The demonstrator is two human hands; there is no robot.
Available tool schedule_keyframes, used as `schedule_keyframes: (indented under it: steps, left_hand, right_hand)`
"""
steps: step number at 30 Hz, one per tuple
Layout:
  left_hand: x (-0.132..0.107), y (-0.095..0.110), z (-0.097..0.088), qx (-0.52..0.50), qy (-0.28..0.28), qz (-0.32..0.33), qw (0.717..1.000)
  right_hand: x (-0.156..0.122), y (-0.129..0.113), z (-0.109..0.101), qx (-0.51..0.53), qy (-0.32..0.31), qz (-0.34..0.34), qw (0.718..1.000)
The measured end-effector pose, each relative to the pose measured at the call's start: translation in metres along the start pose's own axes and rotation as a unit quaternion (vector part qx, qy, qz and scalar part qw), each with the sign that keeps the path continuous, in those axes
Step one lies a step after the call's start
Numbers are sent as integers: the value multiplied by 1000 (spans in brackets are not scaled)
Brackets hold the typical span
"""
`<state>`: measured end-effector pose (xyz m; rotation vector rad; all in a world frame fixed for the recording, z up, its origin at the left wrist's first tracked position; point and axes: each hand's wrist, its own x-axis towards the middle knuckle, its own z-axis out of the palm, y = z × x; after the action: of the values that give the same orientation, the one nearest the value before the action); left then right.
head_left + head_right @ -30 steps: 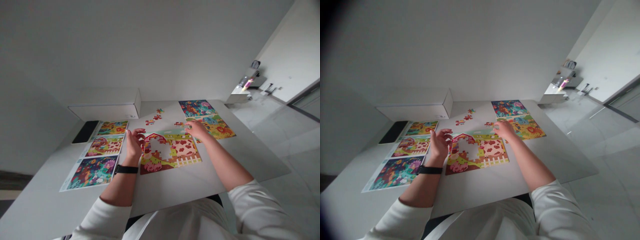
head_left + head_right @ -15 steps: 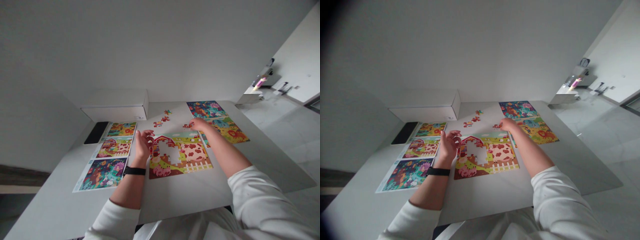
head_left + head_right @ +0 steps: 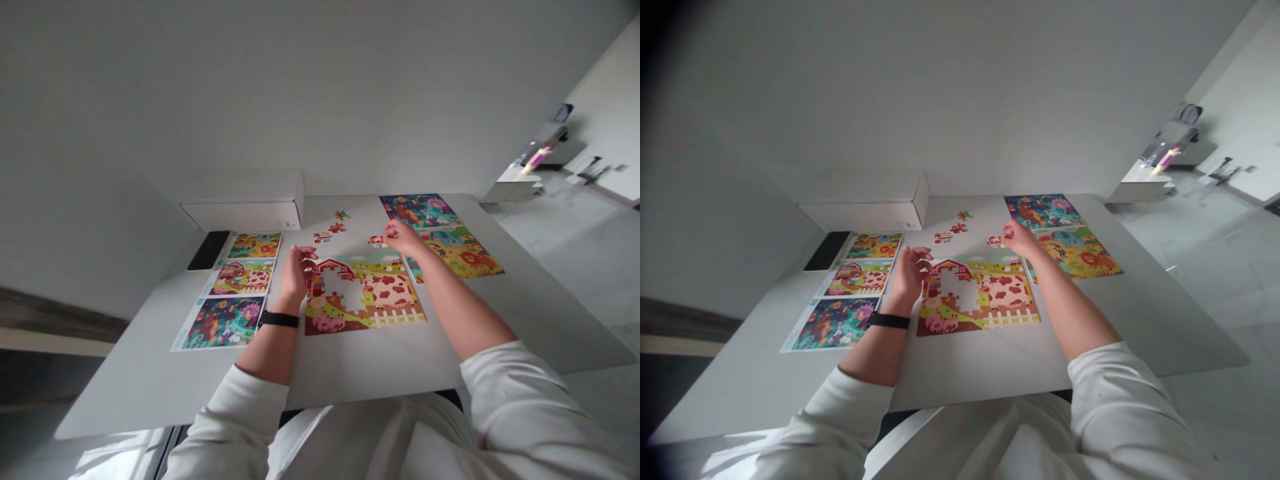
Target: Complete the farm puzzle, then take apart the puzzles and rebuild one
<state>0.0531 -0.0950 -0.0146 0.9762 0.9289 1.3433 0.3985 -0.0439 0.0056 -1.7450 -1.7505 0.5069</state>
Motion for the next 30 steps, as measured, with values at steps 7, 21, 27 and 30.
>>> schedule_keyframes:
  steps: [7, 21, 27, 30]
  left_hand:
    - [-16, 14, 4, 17, 5, 27, 999]
    - [-56, 11, 22, 163, -82, 44, 982]
    - [-60, 1, 26, 205, -134, 66, 967]
    - [-58, -4, 28, 209, -145, 72, 965]
  right_hand:
    - [-53, -35, 1, 268, -5, -36, 963]
    - [-116, -52, 43, 370, -55, 5, 927]
    - [-120, -56, 52, 387, -93, 1, 917]
    - [-122, -58, 56, 386, -100, -1, 917]
